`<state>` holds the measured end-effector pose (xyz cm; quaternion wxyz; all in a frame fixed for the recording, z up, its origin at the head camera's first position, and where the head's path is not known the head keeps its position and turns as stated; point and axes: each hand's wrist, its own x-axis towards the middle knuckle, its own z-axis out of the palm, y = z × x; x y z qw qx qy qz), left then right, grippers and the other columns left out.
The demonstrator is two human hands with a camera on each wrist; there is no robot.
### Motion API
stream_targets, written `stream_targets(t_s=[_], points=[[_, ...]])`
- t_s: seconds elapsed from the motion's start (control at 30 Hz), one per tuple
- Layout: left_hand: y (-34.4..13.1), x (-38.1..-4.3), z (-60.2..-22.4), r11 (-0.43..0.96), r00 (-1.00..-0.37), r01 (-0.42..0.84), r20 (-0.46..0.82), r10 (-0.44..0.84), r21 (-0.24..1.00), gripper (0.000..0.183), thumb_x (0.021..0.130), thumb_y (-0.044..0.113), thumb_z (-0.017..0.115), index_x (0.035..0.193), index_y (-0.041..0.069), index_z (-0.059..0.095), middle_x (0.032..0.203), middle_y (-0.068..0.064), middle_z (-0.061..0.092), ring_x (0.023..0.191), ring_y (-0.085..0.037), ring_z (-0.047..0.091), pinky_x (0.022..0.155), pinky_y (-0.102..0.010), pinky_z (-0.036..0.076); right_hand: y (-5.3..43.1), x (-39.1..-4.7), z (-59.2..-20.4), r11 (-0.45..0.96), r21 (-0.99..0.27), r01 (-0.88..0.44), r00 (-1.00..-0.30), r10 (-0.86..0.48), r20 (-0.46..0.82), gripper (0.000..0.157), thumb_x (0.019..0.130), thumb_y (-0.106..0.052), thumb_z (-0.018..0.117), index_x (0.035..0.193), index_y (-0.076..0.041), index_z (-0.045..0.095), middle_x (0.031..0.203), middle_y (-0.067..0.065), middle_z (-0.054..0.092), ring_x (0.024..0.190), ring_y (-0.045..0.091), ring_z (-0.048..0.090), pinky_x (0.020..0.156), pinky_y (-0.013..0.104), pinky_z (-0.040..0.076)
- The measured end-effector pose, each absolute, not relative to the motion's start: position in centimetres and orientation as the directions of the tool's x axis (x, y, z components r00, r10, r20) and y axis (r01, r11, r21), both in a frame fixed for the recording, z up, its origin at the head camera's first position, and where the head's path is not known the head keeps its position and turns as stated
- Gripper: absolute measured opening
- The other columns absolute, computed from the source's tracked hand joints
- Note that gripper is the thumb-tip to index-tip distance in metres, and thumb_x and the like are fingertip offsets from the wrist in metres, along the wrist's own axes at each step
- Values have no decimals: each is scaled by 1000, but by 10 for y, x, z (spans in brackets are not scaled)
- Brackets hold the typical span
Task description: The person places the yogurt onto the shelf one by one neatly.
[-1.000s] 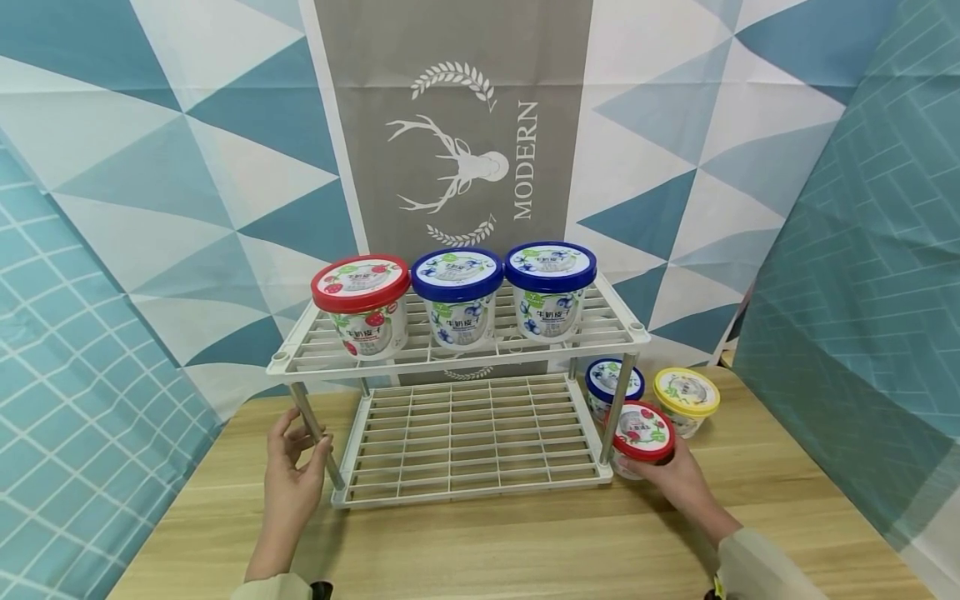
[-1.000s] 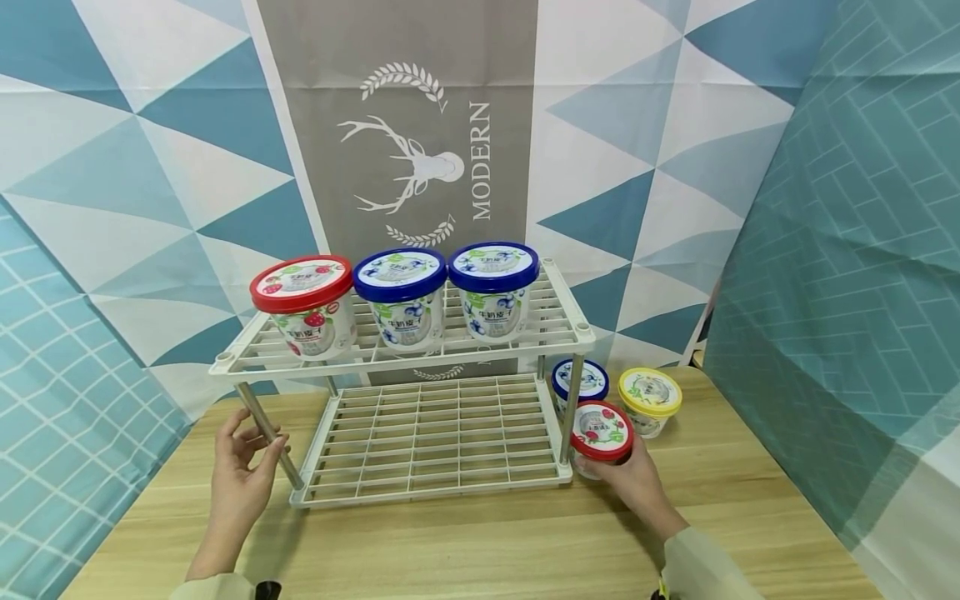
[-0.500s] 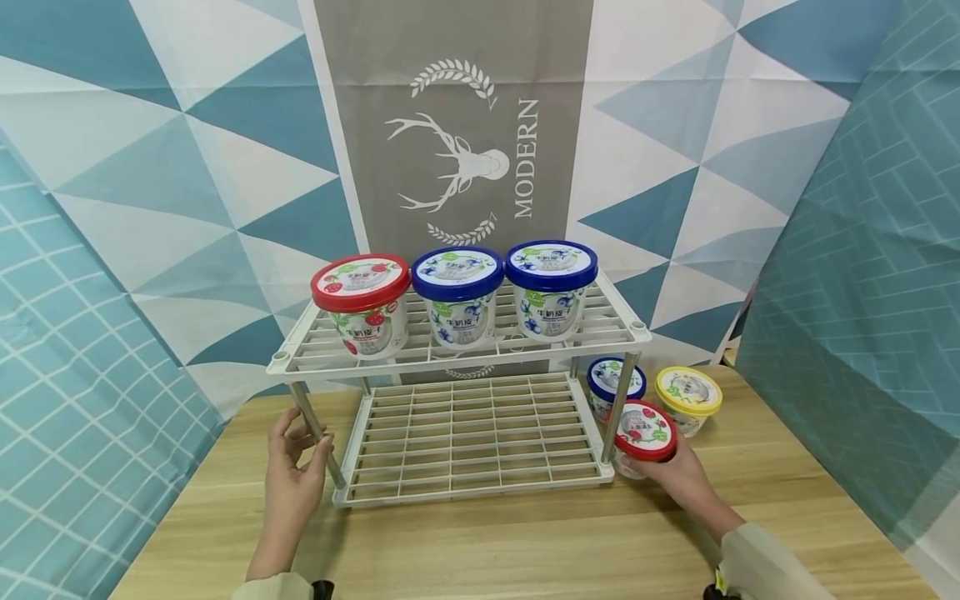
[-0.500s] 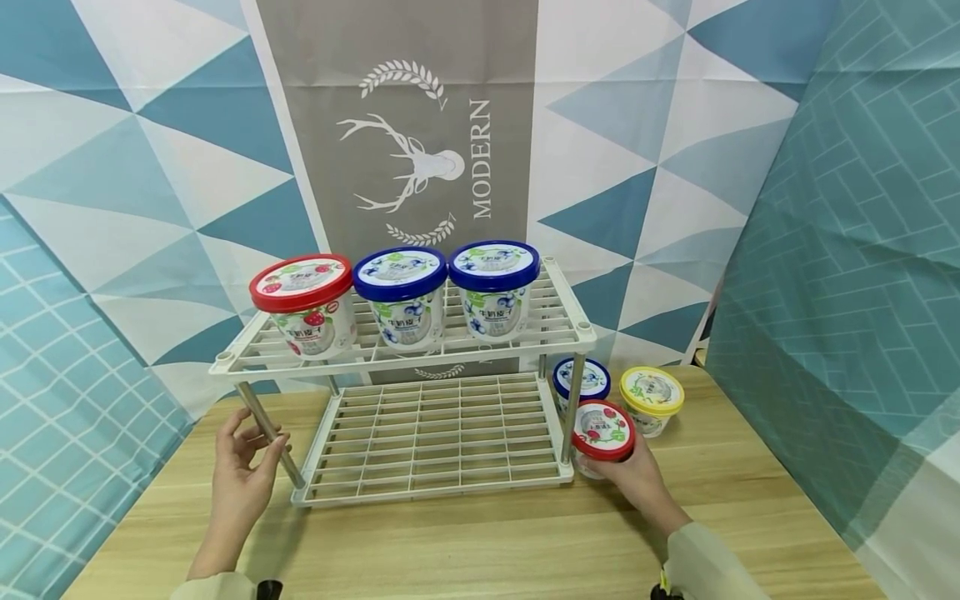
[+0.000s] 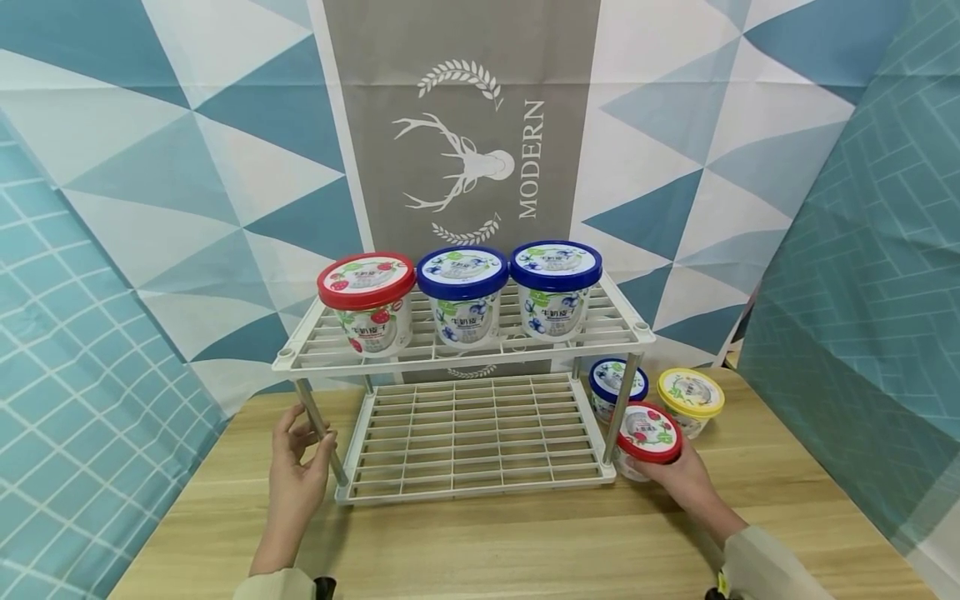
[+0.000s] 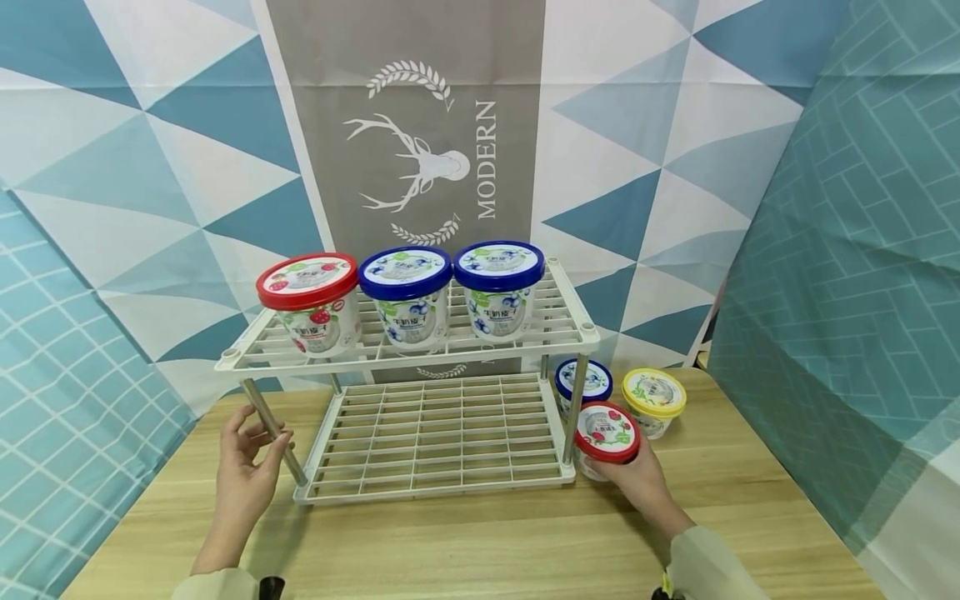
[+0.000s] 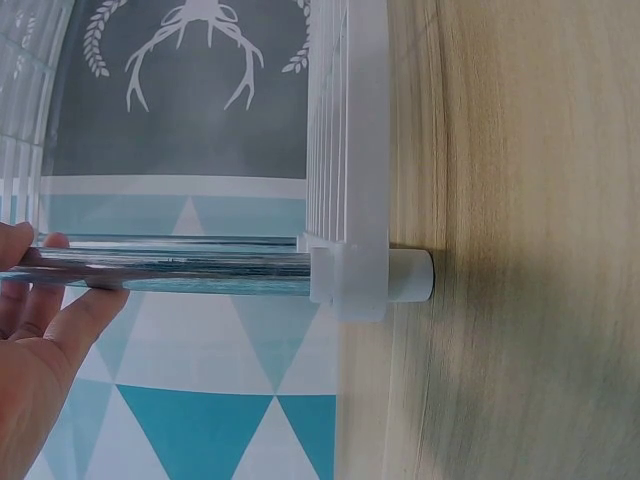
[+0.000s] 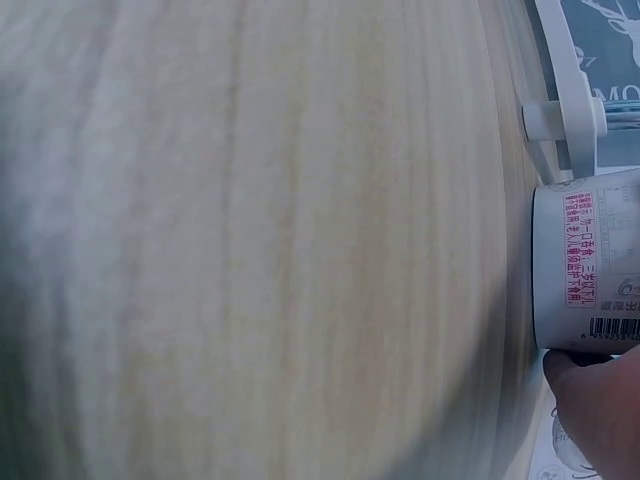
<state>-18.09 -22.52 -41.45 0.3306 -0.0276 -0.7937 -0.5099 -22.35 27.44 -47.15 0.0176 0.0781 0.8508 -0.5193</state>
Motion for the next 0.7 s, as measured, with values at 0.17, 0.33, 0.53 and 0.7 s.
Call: stream_targets(t_s=[0.17,0.33,0.53,0.7], points=[[-225,-181,-413,478,-781,381,552,-292,791,62,88,-9,56,140,6,27,102,7,51,89,10,52,71,-3,47,278,-220,-470,458,-873,167,-984,139,-115,105,75,-40,77,148,0,11,146,26,27,133,42,29,107,57,33],[-224,-181,-413,481,-776,387,559,-292,787,62,87,-9,56,140,5,27,101,8,51,89,10,52,71,-3,47,281,-216,-468,469,-861,197,-978,150,-143,106,76,-44,75,147,2,10,146,27,26,132,43,29,106,58,33],[-224,-180,-414,478,-774,388,560,-295,788,61,88,-9,55,140,5,28,101,10,51,89,10,52,71,-3,47,283,-210,-465,473,-858,201,-978,142,-151,106,78,-44,74,148,0,8,147,27,24,132,44,27,105,59,34],[-224,-181,-414,479,-777,381,555,-298,791,61,88,-9,56,140,6,27,101,9,51,89,11,52,71,-2,47,286,-207,-465,479,-857,189,-981,133,-141,105,78,-42,74,148,0,8,147,27,25,133,44,27,105,58,35]])
